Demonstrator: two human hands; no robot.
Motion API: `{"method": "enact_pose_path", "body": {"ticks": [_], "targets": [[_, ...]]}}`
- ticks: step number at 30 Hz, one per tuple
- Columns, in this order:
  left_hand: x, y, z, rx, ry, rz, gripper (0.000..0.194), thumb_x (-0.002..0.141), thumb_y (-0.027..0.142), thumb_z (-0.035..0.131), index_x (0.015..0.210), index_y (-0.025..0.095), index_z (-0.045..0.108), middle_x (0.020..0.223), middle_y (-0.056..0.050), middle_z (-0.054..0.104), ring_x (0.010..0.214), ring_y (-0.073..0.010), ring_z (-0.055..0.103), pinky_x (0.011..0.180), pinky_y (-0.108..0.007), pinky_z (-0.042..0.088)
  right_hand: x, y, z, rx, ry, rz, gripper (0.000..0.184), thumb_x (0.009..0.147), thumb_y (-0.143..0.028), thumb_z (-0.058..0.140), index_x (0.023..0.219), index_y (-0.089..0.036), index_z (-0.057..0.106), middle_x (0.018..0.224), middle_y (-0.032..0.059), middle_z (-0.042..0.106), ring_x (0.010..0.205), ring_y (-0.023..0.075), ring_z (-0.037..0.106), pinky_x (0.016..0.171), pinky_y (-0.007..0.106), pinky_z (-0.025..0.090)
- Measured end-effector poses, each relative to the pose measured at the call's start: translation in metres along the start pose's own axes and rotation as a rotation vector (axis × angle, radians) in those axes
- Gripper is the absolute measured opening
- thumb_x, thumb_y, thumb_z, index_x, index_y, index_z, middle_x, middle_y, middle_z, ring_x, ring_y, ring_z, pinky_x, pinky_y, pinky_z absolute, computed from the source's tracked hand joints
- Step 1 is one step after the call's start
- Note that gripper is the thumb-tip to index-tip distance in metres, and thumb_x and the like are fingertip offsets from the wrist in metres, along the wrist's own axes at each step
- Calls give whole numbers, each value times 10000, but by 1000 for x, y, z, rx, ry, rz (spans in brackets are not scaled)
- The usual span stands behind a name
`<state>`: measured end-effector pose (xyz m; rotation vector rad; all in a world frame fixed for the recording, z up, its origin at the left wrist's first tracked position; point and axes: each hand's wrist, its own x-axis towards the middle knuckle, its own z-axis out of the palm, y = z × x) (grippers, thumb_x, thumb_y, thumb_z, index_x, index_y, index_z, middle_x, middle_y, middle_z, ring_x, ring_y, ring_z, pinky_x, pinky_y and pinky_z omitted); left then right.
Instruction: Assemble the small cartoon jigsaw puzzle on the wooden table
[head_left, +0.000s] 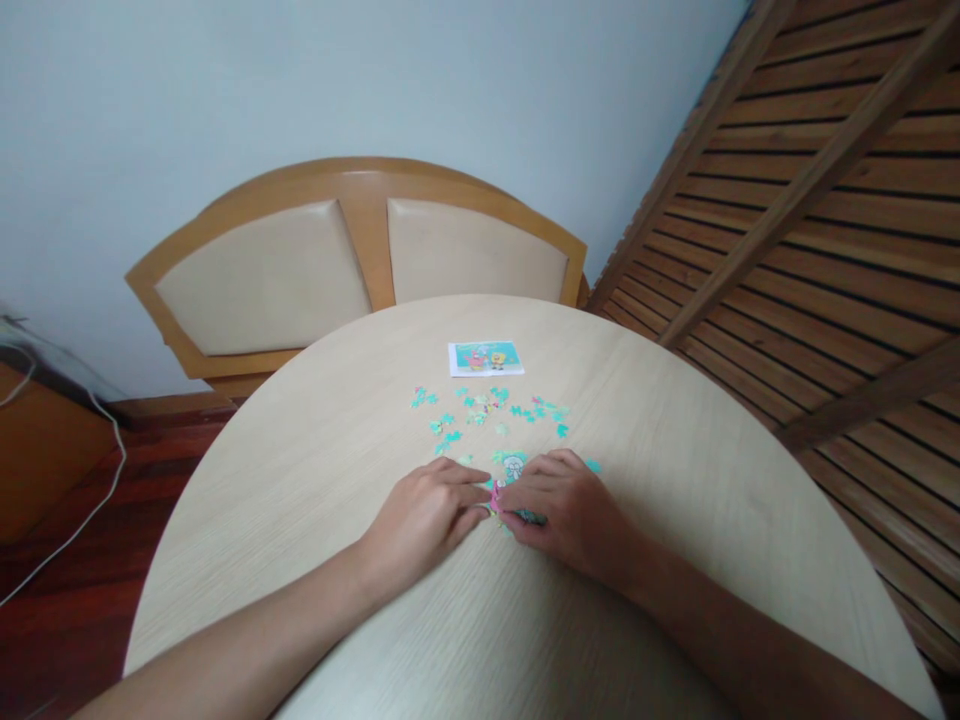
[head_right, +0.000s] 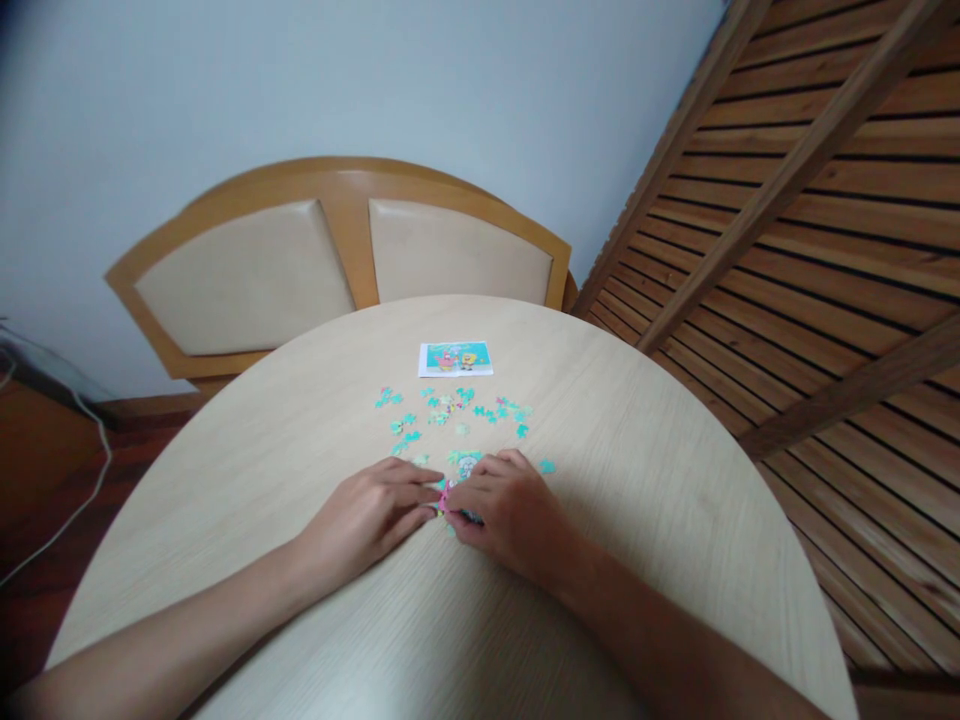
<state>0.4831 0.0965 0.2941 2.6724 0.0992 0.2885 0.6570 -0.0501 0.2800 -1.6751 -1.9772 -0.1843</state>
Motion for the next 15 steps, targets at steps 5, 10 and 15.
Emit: {"method": "enact_pose_path", "body": {"ticks": [5, 10, 15], "targets": [[2, -3, -4, 105, -46, 101, 240, 1015, 237, 500, 1088, 243, 729, 1200, -19, 715, 1036, -217, 637, 924, -372, 533, 0, 3, -2, -67, -69, -100, 96, 970, -241, 611, 918, -218, 688, 845, -5, 743, 853, 178, 619, 807, 341, 353], [2, -8, -8, 185, -85, 185, 256, 1031, 285, 478, 1133, 215, 702, 1215, -46, 706, 1056, -209, 637, 954, -369, 527, -1, 4, -3, -46, -109, -83, 95, 980, -256, 609, 936, -228, 688, 906, -4, 753, 865, 180, 618, 812, 348, 357], [1, -11, -11, 243, -119, 247, 259, 1033, 282, 468, 1176, 208, 670, 1236, -49, 695, 1058, -213, 637, 960, -375, 527, -3, 6, 1, 2, -110, -42, 90, 979, -258, 611, 940, -235, 688, 1001, -10, 757, 889, 178, 631, 825, 355, 371]]}}
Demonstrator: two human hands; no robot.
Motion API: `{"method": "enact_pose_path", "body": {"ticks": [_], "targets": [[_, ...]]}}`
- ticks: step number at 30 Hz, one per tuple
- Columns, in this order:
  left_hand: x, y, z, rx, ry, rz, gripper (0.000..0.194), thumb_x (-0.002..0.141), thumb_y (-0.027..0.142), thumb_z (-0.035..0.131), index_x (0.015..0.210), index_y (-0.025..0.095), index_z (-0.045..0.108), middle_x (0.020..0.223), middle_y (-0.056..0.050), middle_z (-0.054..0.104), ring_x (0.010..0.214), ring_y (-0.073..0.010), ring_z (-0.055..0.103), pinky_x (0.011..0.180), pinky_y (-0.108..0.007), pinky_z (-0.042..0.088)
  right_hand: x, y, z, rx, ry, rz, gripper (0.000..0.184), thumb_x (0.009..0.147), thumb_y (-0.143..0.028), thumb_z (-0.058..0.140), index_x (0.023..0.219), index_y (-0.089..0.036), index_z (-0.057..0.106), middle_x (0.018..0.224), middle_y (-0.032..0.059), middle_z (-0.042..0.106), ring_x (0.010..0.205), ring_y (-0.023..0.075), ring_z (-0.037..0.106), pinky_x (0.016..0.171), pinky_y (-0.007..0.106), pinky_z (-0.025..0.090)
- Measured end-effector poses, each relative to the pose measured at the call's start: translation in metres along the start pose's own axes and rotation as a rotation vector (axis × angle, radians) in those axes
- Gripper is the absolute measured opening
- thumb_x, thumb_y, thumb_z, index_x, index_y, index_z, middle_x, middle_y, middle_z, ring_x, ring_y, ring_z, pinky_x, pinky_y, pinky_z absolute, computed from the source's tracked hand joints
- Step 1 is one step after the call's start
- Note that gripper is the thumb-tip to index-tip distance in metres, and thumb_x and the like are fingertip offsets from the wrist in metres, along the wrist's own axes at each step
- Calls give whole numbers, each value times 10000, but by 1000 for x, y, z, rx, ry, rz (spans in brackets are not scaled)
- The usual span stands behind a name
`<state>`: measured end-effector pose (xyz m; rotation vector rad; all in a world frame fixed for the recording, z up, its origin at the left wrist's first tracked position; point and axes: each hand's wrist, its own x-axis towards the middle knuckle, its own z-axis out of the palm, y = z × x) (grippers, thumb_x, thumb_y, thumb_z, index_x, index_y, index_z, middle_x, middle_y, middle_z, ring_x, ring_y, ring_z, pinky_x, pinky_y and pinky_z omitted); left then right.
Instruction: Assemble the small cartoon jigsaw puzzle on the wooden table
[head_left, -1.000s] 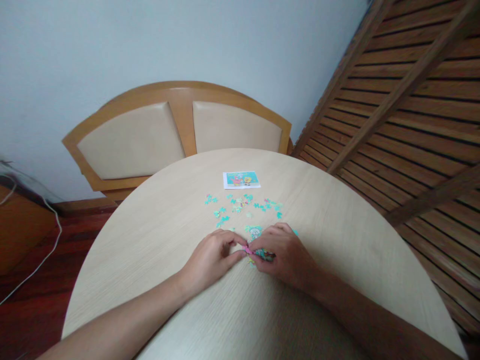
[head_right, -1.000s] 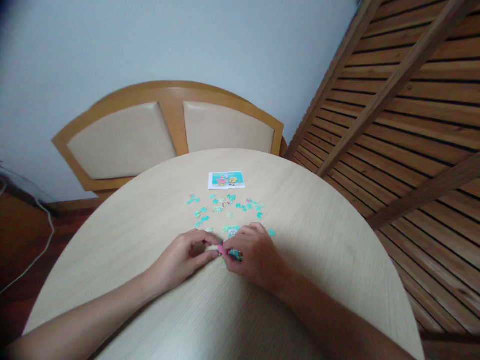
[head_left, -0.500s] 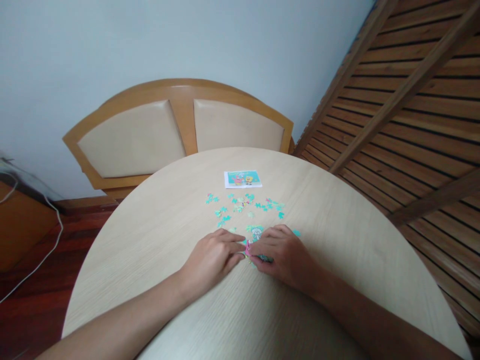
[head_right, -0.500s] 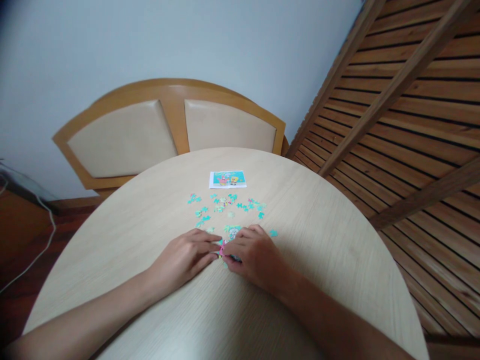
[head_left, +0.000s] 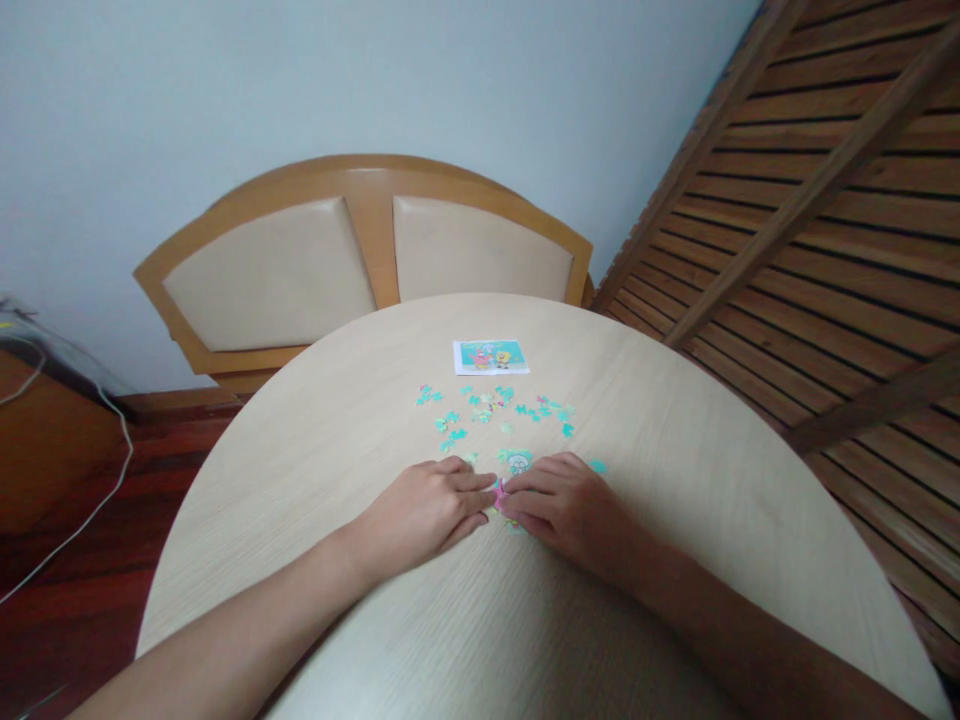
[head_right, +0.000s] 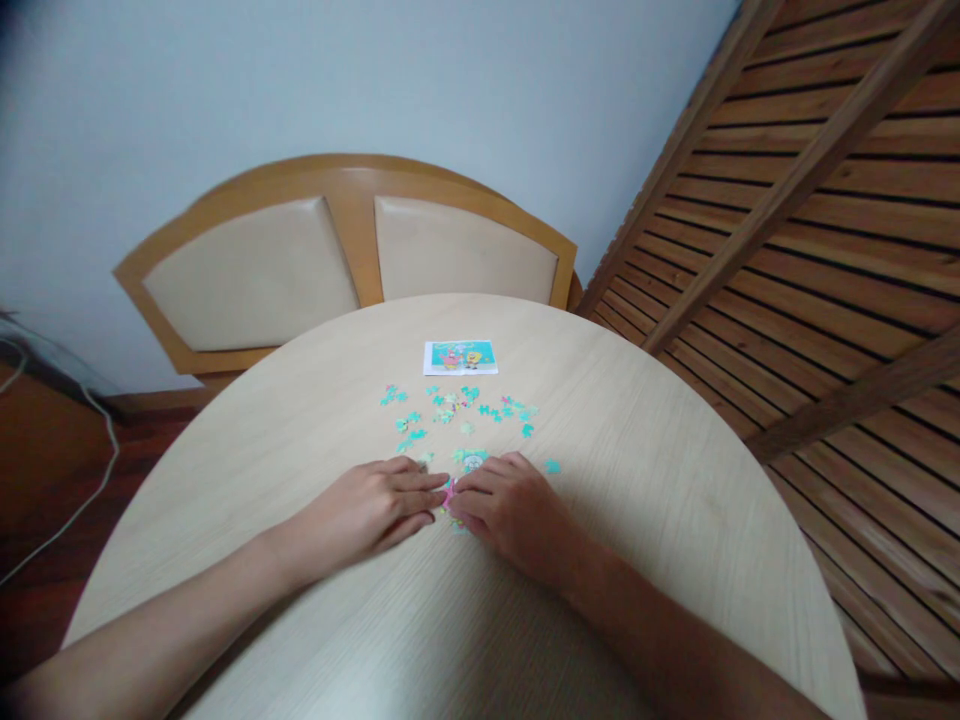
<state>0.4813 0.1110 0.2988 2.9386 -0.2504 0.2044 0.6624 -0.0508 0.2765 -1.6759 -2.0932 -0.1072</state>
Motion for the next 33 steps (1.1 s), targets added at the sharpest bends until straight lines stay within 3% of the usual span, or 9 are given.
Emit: {"method": "enact_pose_path", "body": {"ticks": [13, 18, 24, 33], "targets": [[0, -1, -1, 52, 5, 43, 247, 1030, 294, 487, 1145, 209, 688, 1220, -27, 705, 1030, -206, 647, 916, -363, 554, 0, 1, 2, 135, 14, 74, 99, 954, -202, 622, 955, -221, 719, 994, 24, 741, 915, 198, 648, 828, 357, 456], [-1, 0, -4, 38, -15, 67, 278, 1033, 300, 471, 1223, 206, 651, 1283, -50, 673, 1079, -216, 625, 955, -372, 536, -3, 4, -2, 162, 8, 43, 223, 898, -69, 584, 1007, -216, 710, 1047, 29, 755, 956, 195, 661, 892, 367, 471], [0, 0, -6, -2, -12, 63, 265, 1032, 308, 465, 1163, 207, 673, 1280, -59, 665, 1092, -220, 630, 965, -386, 528, -5, 7, -6, 114, -23, 3, 321, 826, -36, 598, 1043, -240, 718, 1101, 30, 747, 986, 200, 657, 906, 379, 464], [2, 0, -10, -8, -41, 78, 254, 1024, 305, 479, 1141, 197, 677, 1289, -71, 655, 1094, -225, 629, 965, -386, 528, -2, 4, -5, 142, -4, 41, 242, 884, -76, 553, 993, -219, 714, 1004, 28, 759, 930, 191, 661, 865, 357, 451]]}}
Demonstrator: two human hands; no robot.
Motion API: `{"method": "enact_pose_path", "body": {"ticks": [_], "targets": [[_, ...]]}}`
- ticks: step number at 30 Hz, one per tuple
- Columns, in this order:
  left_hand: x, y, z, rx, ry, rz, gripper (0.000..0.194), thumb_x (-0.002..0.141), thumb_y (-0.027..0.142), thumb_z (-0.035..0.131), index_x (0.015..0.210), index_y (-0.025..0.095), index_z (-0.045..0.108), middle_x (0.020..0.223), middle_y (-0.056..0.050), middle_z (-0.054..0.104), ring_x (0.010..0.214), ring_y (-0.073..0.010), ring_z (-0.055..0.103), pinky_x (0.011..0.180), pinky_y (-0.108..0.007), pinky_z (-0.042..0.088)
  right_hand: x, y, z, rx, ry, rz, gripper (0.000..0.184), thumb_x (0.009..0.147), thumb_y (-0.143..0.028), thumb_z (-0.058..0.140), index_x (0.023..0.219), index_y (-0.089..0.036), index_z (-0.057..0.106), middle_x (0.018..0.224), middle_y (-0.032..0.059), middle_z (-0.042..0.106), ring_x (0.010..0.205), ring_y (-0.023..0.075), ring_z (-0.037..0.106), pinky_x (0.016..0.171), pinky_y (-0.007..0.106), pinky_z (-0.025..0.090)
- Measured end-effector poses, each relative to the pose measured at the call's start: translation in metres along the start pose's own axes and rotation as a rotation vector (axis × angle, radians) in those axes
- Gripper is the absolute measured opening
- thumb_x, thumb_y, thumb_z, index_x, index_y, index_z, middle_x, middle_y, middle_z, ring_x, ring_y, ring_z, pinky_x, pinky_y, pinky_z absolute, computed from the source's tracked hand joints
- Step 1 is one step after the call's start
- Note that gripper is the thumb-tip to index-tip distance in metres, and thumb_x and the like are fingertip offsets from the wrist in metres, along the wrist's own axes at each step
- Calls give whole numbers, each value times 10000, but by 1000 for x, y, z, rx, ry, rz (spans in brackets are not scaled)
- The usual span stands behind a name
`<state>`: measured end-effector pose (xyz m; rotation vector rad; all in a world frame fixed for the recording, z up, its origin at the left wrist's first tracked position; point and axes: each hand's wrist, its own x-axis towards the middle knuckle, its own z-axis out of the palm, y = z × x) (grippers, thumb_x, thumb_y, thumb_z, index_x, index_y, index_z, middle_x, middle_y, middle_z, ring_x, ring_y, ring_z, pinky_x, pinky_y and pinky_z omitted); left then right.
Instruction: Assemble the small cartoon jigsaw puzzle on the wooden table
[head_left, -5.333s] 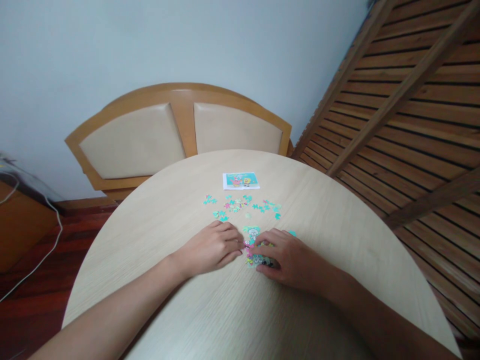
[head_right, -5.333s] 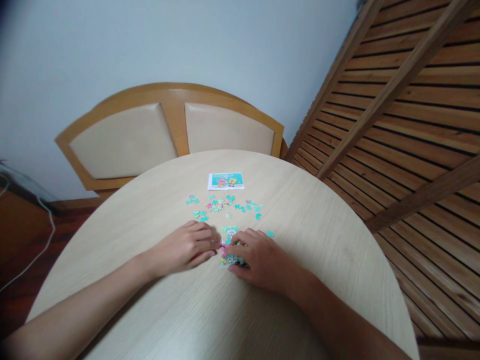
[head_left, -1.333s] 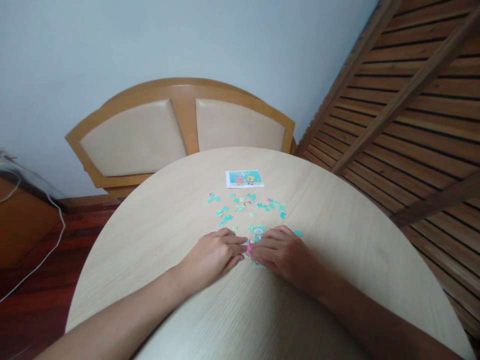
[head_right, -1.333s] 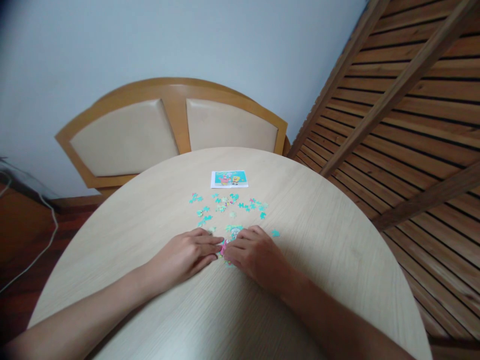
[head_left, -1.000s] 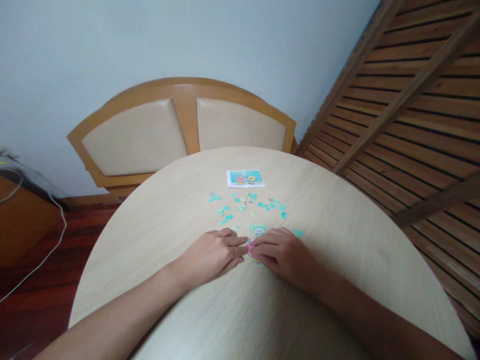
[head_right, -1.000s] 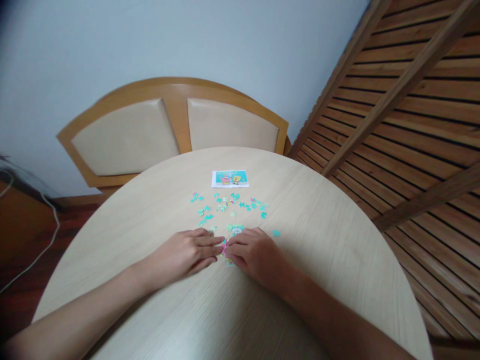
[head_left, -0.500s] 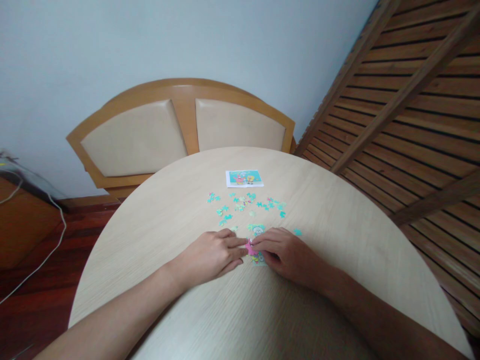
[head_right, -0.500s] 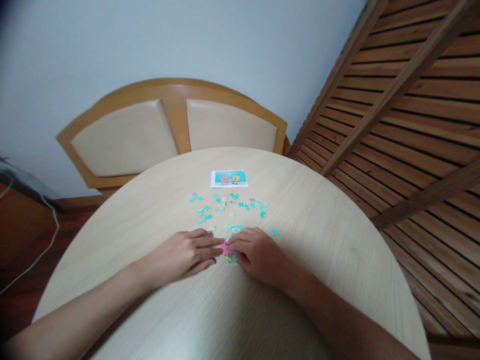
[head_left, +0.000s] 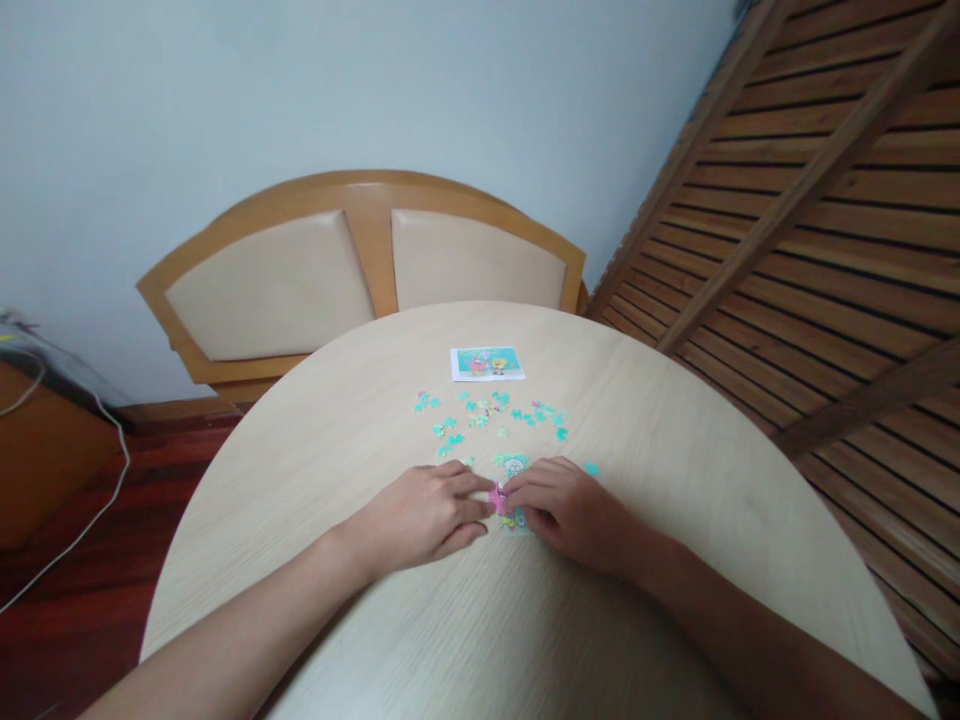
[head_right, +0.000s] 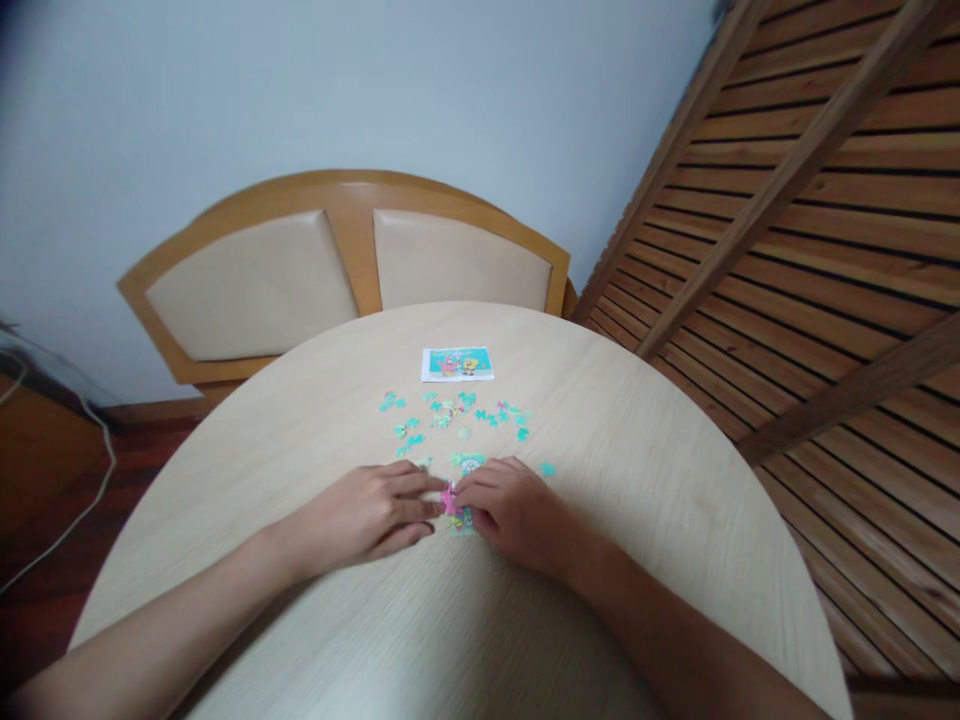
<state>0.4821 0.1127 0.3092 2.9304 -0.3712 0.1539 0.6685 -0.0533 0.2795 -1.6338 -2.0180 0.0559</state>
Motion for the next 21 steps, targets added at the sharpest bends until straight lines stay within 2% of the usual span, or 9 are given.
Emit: {"method": "enact_pose_path", "body": {"ticks": [3, 5, 11, 14, 21], "targets": [[-1, -2, 2, -15, 12, 0, 252, 1012, 311, 507, 1163, 198, 673, 1292, -68, 654, 1112, -225, 626, 988, -394, 521, 7, 5, -2, -28, 45, 92, 174, 918, -131, 562, 958, -197, 718, 913, 32, 757, 876, 192, 670, 839, 350, 464], [-1, -3, 4, -26, 27, 9, 249, 1005, 317, 518, 1158, 201, 678, 1288, -64, 658, 1122, -226, 625, 1006, -404, 513, 16, 13, -7, -79, 67, 171, 146, 919, -164, 587, 923, -192, 731, 922, 42, 757, 893, 205, 674, 854, 356, 472], [-2, -7, 3, -28, 26, 43, 245, 1007, 296, 502, 1114, 197, 699, 1310, -50, 660, 1103, -229, 627, 1000, -412, 517, 54, 45, -21, -179, 5, 426, 182, 899, -158, 592, 926, -199, 768, 969, 54, 771, 931, 215, 697, 862, 324, 497], [-2, -9, 2, -46, 48, 58, 234, 1000, 273, 503, 1092, 202, 706, 1310, -44, 663, 1093, -217, 626, 1000, -398, 513, 71, 56, -20, -213, -56, 492, 191, 883, -158, 612, 980, -211, 767, 1034, 51, 765, 960, 209, 694, 877, 310, 491], [-2, -11, 5, -63, 58, 63, 225, 991, 282, 517, 1093, 206, 703, 1305, -46, 665, 1083, -211, 623, 992, -390, 513, 90, 61, -13, -263, -65, 649, 225, 859, -346, 674, 999, -191, 756, 1071, 104, 753, 1020, 267, 683, 863, 355, 492]]}}
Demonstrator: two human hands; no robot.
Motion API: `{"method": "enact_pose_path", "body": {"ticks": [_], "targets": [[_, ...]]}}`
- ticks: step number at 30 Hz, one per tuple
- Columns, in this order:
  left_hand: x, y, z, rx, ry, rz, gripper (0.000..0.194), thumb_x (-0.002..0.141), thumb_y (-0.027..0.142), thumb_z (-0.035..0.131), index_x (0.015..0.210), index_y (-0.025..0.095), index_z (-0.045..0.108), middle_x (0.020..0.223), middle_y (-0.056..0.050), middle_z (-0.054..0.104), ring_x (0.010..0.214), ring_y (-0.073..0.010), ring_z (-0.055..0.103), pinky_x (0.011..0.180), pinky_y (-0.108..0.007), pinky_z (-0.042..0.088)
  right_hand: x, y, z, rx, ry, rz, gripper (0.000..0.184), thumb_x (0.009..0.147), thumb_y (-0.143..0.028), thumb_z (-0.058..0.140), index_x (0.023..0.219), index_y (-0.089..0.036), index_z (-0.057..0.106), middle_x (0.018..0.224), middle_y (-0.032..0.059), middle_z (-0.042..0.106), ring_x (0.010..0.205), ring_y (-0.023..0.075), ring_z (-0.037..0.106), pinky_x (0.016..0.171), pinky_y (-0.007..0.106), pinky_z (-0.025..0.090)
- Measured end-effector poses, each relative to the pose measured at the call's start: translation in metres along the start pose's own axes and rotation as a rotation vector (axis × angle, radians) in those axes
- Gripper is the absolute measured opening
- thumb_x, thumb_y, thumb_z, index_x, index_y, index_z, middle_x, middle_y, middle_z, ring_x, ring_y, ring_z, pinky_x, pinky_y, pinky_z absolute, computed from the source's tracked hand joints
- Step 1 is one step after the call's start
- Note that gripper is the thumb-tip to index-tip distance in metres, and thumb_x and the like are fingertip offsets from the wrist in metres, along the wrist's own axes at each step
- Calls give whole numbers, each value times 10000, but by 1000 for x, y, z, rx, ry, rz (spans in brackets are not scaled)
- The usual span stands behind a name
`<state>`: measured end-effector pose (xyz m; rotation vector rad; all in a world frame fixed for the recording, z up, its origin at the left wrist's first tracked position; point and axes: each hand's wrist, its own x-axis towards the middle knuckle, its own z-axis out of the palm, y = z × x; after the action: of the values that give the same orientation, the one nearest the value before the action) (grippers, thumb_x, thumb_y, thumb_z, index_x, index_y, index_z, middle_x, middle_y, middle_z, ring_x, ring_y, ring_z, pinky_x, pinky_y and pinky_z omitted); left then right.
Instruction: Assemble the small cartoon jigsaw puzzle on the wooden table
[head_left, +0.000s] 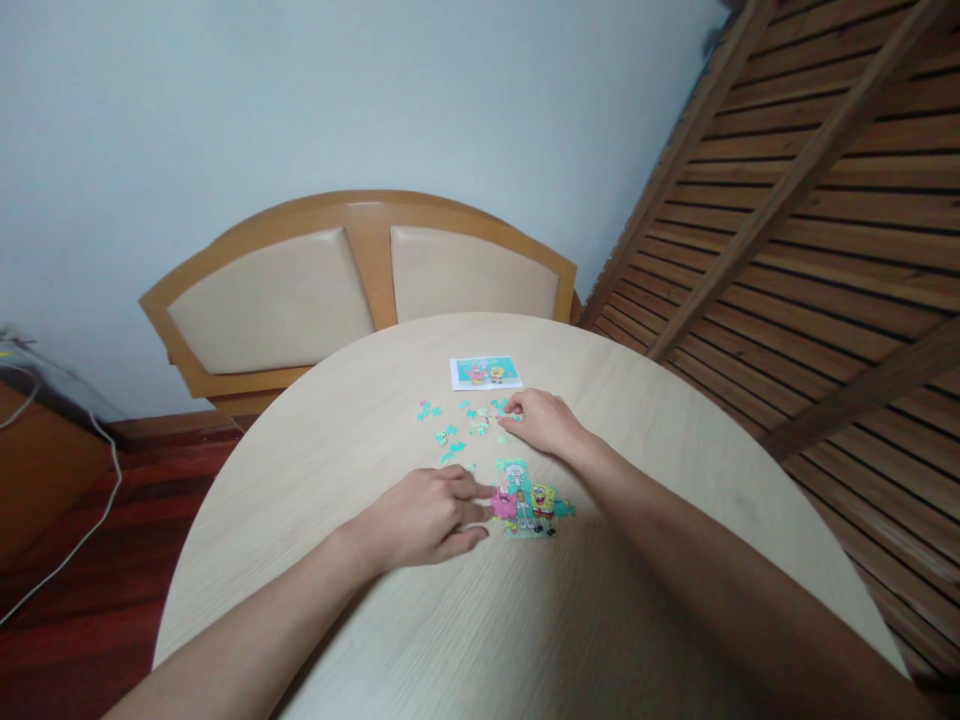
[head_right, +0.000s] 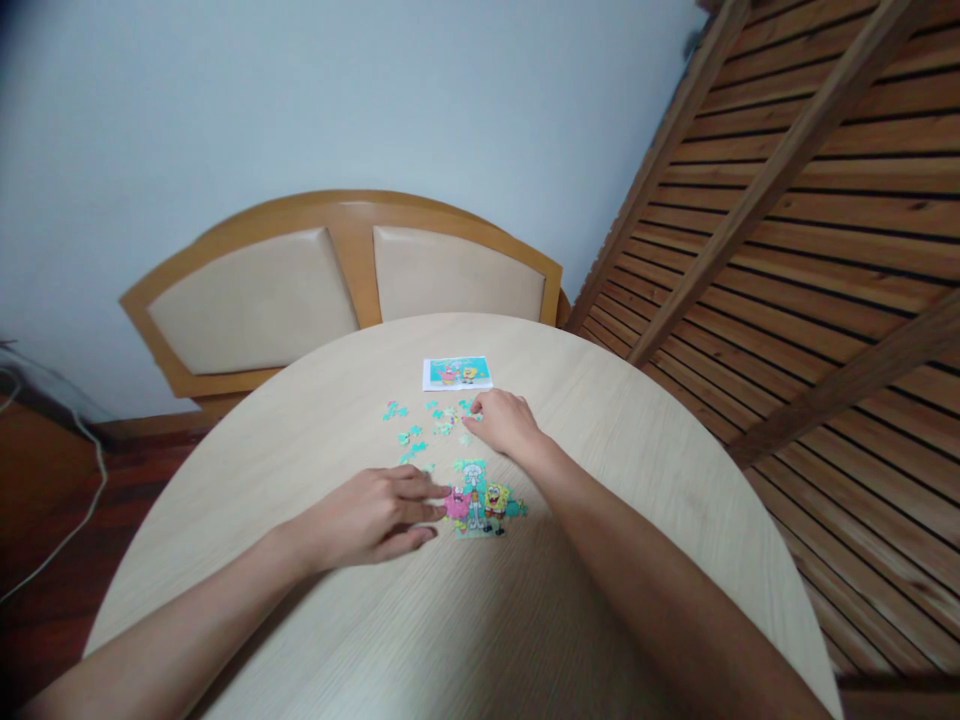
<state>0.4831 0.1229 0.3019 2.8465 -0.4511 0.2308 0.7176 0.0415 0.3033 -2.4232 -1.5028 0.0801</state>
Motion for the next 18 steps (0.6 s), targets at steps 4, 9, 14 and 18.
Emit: {"method": "enact_pose_path", "body": {"ticks": [4, 9, 14, 18], "targets": [[0, 0, 0, 4, -6, -1, 221, 988, 280, 521, 1092, 202, 699, 1312, -45, 662, 1096, -216, 621, 987, -396, 514, 8, -3, 2, 0, -31, 108, 271, 835, -416, 690, 999, -209, 748, 1099, 105, 749, 1044, 276, 674, 844, 359, 487], [0, -1, -1, 5, 0, 6, 222, 980, 281, 526, 1088, 205, 704, 1300, -48, 668, 1090, -209, 623, 991, -388, 515, 25, -6, 1, 10, -140, 225, 230, 742, -394, 761, 873, -205, 751, 974, 109, 763, 937, 284, 690, 787, 375, 486], [-2, -3, 0, -10, -2, 17, 220, 976, 284, 527, 1075, 213, 710, 1319, -45, 657, 1114, -219, 618, 991, -389, 514, 33, -11, -2, 20, -190, 258, 175, 655, -321, 803, 770, -213, 728, 864, 90, 764, 892, 292, 686, 842, 427, 457], [-2, -3, -1, -20, 2, 11, 233, 975, 290, 529, 1098, 211, 709, 1320, -47, 657, 1101, -215, 623, 1000, -387, 511, 19, -16, -3, 60, -146, 185, 142, 678, -266, 778, 806, -229, 730, 894, 54, 767, 937, 275, 676, 893, 418, 407]]}}
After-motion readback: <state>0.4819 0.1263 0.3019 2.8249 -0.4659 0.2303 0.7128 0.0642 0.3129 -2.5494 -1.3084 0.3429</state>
